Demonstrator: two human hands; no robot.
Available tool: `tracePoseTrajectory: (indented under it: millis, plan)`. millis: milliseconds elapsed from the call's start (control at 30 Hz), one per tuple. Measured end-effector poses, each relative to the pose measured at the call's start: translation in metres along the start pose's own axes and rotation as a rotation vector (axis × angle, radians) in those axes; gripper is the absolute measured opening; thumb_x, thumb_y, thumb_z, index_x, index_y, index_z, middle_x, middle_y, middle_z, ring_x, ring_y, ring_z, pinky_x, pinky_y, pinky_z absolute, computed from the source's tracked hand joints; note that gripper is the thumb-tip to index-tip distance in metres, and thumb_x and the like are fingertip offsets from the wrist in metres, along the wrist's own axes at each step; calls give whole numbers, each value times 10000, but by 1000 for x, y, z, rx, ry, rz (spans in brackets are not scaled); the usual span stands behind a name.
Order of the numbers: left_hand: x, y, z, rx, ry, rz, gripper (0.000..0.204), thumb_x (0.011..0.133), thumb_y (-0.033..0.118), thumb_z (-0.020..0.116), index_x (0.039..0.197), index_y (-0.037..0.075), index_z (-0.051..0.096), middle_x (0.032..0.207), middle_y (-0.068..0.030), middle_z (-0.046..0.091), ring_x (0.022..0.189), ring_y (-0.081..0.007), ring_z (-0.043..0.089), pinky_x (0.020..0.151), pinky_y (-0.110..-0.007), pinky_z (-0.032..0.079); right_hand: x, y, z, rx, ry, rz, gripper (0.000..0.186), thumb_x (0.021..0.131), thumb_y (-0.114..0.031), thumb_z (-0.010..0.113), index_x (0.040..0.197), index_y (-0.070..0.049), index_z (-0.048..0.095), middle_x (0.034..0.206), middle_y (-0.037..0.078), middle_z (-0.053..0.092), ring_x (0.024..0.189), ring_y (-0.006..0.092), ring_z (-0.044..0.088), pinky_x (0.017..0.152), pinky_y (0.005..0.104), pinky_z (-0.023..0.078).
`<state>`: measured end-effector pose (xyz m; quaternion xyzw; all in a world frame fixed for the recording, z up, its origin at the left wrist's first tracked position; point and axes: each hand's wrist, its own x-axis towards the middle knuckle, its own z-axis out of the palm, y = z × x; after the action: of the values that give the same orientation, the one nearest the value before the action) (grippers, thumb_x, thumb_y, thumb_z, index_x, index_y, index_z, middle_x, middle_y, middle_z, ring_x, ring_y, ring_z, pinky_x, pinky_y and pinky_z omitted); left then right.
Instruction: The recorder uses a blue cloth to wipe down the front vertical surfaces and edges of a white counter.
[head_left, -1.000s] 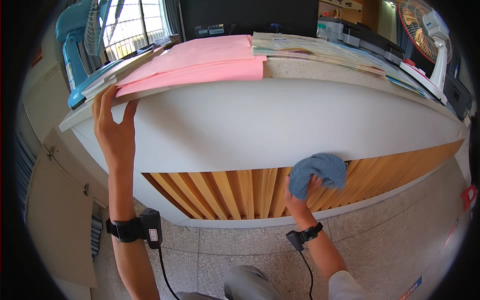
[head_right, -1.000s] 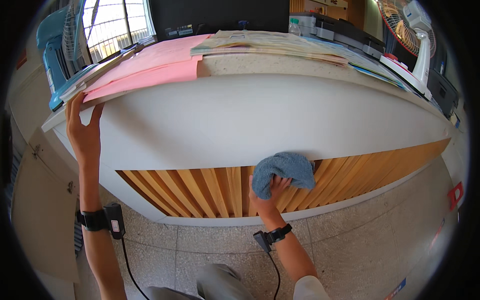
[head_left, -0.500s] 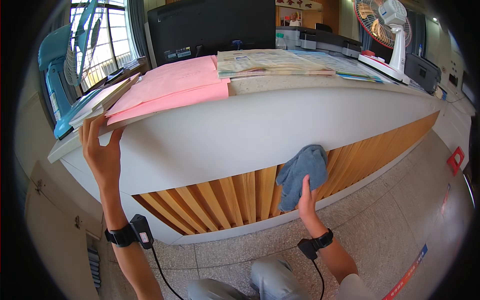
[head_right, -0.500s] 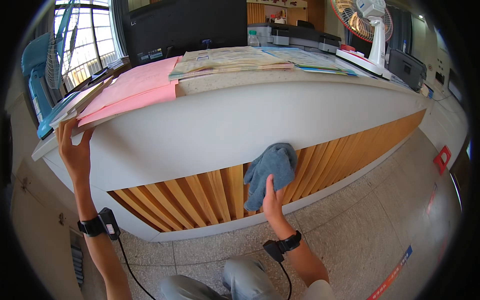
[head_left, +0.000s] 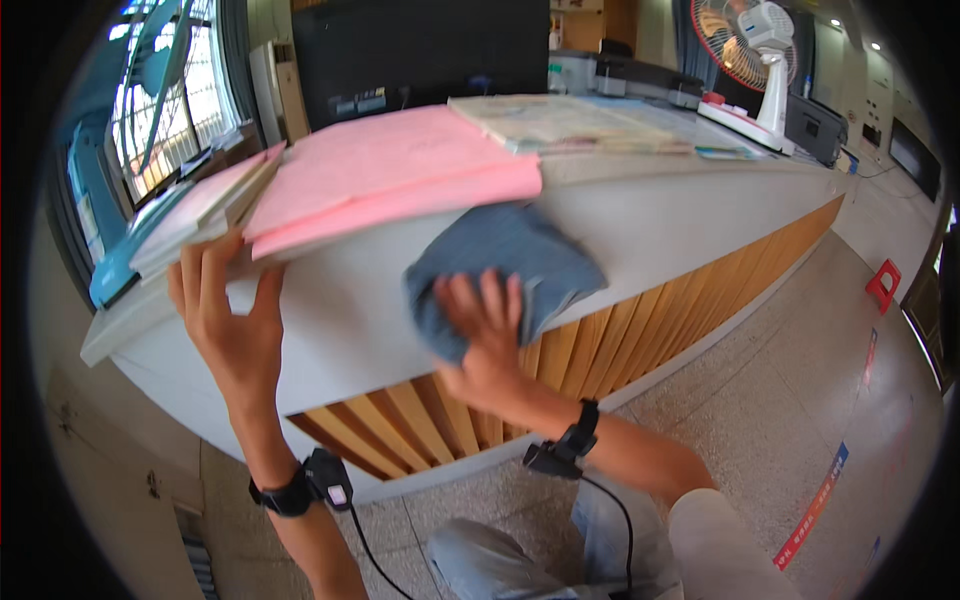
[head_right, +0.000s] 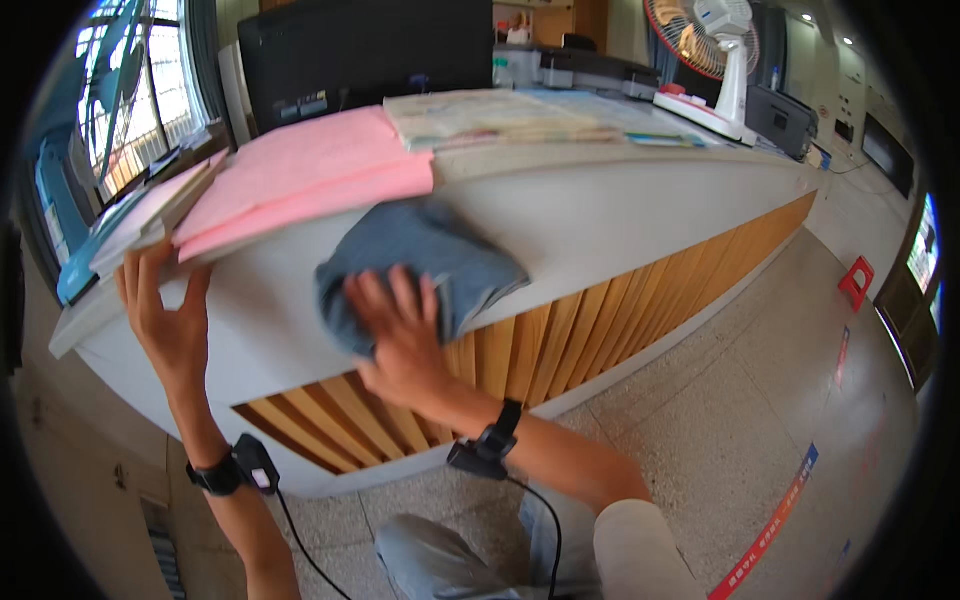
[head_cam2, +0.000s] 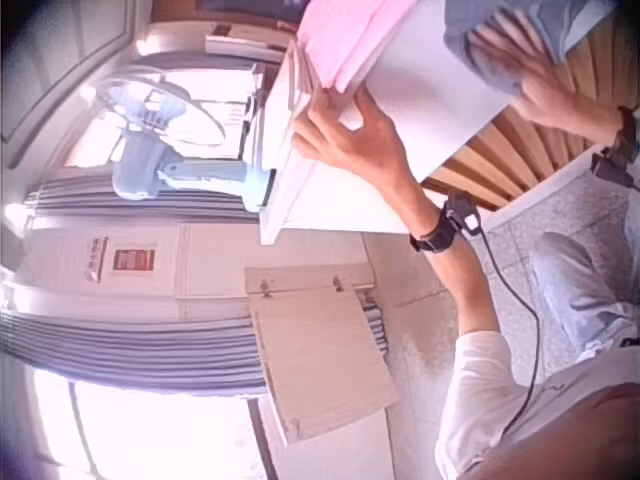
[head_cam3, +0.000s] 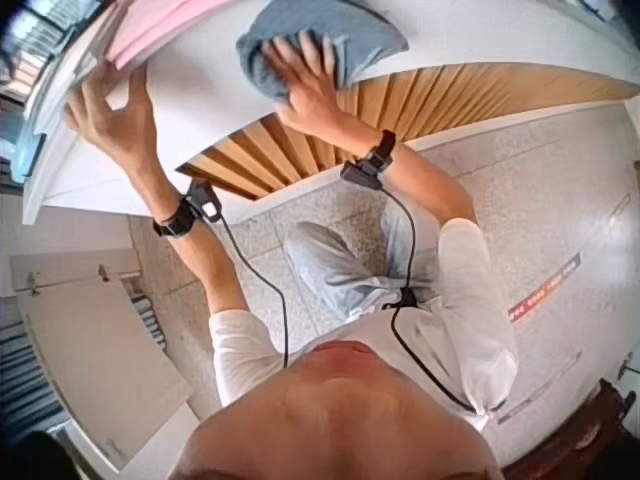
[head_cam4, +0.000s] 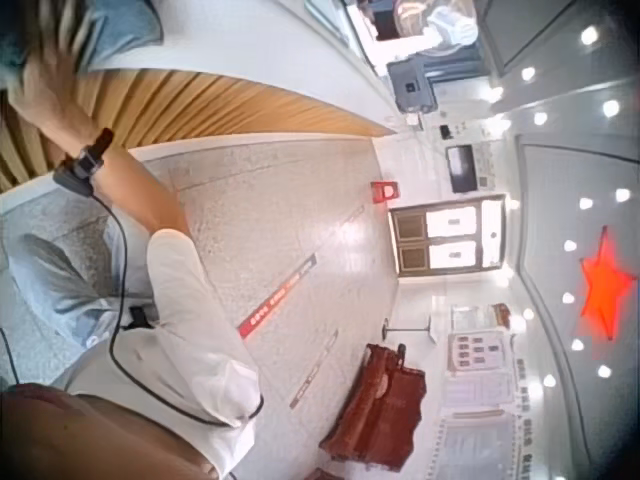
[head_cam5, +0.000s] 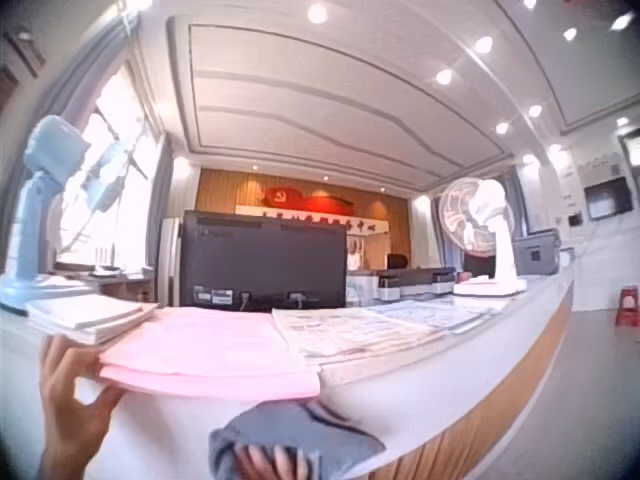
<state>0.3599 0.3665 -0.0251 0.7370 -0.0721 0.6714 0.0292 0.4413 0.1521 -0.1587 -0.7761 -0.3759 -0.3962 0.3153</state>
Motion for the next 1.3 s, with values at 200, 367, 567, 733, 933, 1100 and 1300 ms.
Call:
tracePoseTrajectory:
  millis: [200, 367, 567, 733, 933, 1100, 1300]
  plan:
    - [-3, 0, -5, 34, -1, -14, 461, 642, -42, 783, 1072, 37, 634, 991, -93, 588, 978, -299, 518, 898, -393, 403, -4, -29, 29, 572, -500, -128, 438, 851, -114, 595, 1287, -108, 560, 1194, 113, 627, 936, 284, 631, 789, 394, 507]
    - [0, 3, -10, 45, -53, -49, 446, 691, -26, 781, 1105, 48, 631, 1024, -82, 569, 1011, -290, 512, 916, -398, 413, -29, 44, 4, 470, -261, 38, 343, 753, -128, 722, 1058, -45, 590, 1058, 159, 617, 957, 303, 625, 833, 406, 520]
    - [1, 4, -9, 127, -46, -47, 454, 690, -52, 776, 1105, 37, 616, 1041, -91, 567, 1021, -299, 508, 915, -398, 415, -39, 177, -110, -75, 74, -181, 436, 848, -181, 688, 1260, -79, 588, 1386, 157, 491, 1258, 377, 481, 1063, 469, 376]
    - [0, 5, -4, 124, -19, -84, 475, 656, -67, 784, 1081, 40, 603, 1057, -90, 578, 1021, -307, 501, 911, -401, 413, -32, 276, -168, -290, 598, 422, 563, 973, -233, 537, 1434, 41, 365, 1549, 239, 263, 1413, 435, 242, 1163, 479, 161]
    - [2, 14, 0, 206, -42, -102, 442, 654, -45, 797, 1035, 27, 584, 1010, -93, 561, 994, -308, 493, 902, -403, 416, -8, 273, -167, -4, 775, 596, 467, 991, -206, 521, 1366, 63, 448, 1501, 234, 347, 1364, 406, 322, 1120, 478, 211]
    - [1, 6, -2, 227, -50, -105, 427, 683, -5, 807, 1045, 19, 581, 1019, -96, 560, 999, -306, 494, 892, -395, 422, -19, 195, -111, -145, 617, 333, 470, 970, -168, 535, 1381, 45, 455, 1515, 228, 330, 1399, 429, 260, 1125, 548, 144]
    - [1, 4, -5, 261, -51, -112, 411, 696, 17, 805, 1043, 21, 584, 1010, -95, 560, 994, -305, 496, 884, -400, 427, -42, 146, -110, -205, 116, -186, 545, 743, -201, 699, 1272, -92, 630, 1350, 112, 525, 1239, 355, 434, 1035, 525, 273]
